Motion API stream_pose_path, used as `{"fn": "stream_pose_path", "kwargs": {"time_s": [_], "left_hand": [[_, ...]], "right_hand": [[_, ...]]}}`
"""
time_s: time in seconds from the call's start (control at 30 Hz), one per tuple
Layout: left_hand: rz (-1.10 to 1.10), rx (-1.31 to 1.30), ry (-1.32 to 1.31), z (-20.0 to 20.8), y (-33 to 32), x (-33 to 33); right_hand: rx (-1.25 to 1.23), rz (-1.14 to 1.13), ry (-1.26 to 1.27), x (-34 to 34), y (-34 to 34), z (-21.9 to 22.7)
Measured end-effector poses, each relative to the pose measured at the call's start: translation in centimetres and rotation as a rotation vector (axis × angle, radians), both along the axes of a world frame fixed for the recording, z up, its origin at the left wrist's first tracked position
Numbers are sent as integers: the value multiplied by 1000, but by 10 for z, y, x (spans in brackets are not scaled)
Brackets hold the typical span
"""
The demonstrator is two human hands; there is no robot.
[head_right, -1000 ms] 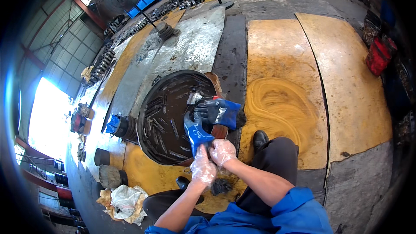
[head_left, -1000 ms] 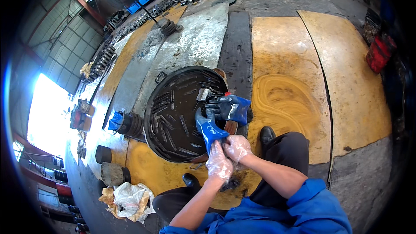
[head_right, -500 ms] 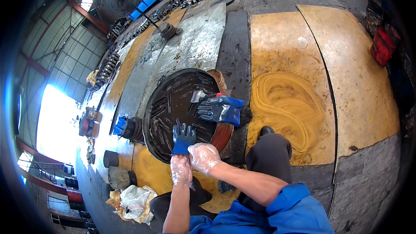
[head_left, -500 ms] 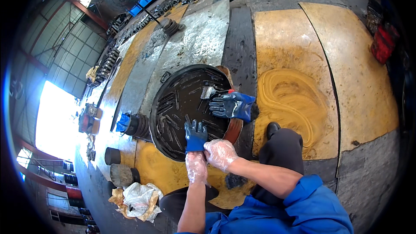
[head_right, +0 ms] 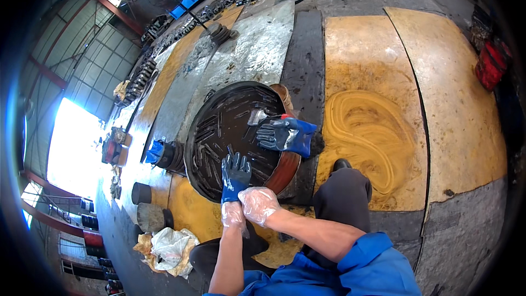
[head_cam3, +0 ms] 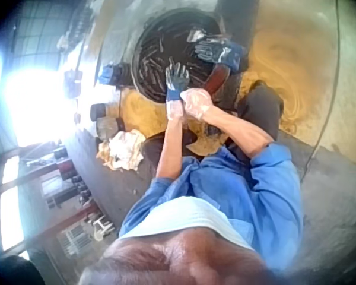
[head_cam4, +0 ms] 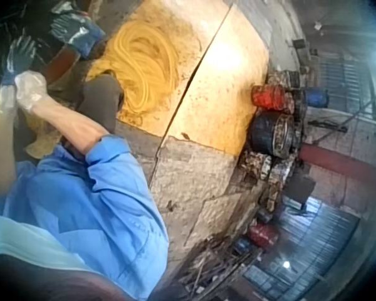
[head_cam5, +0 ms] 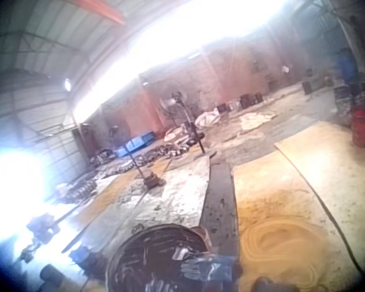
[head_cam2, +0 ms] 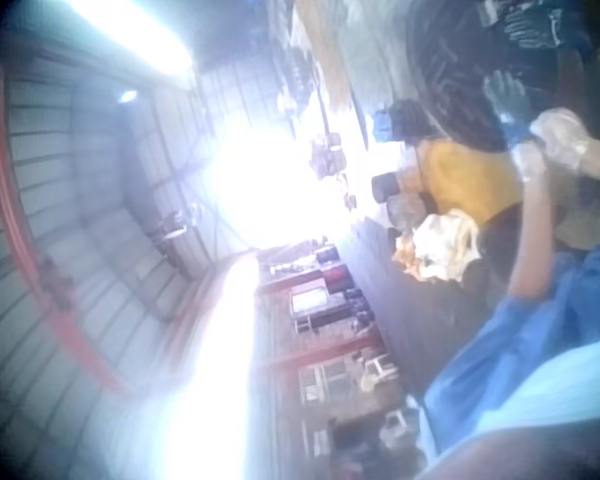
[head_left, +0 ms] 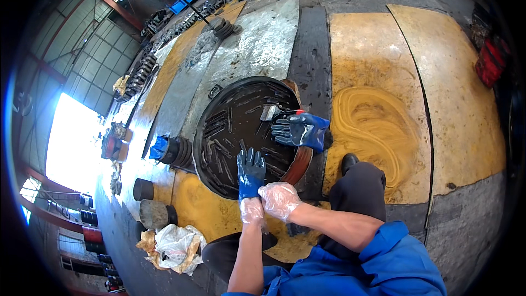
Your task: The person is cleaning metal parts using a brush in a large bin of liquid. They handle several different metal components, scrubbing them with the brush and moving them around in the liquid.
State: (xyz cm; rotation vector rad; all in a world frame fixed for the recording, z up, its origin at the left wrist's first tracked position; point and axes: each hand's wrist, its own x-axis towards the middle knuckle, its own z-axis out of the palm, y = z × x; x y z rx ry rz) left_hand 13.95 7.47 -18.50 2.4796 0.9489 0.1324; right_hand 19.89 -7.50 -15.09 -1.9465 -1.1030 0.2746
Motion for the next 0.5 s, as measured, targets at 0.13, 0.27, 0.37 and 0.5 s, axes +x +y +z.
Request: {"fn": "stream_pose_path", "kwargs": {"time_s": [0.13, 0.27, 0.37, 0.5], "left_hand": [[-608, 911, 467, -24, 39, 51], [-728, 1072, 508, -15, 37, 55], [-774, 1202, 554, -6, 27, 64], [-860, 1298, 666, 6, 13, 77]], "right_hand": [[21, 10, -35, -1, 1, -1], [-53, 100, -15, -10, -3, 17], [3, 86, -73, -16, -2, 8], [-14, 100, -86, -20, 1, 8]]}}
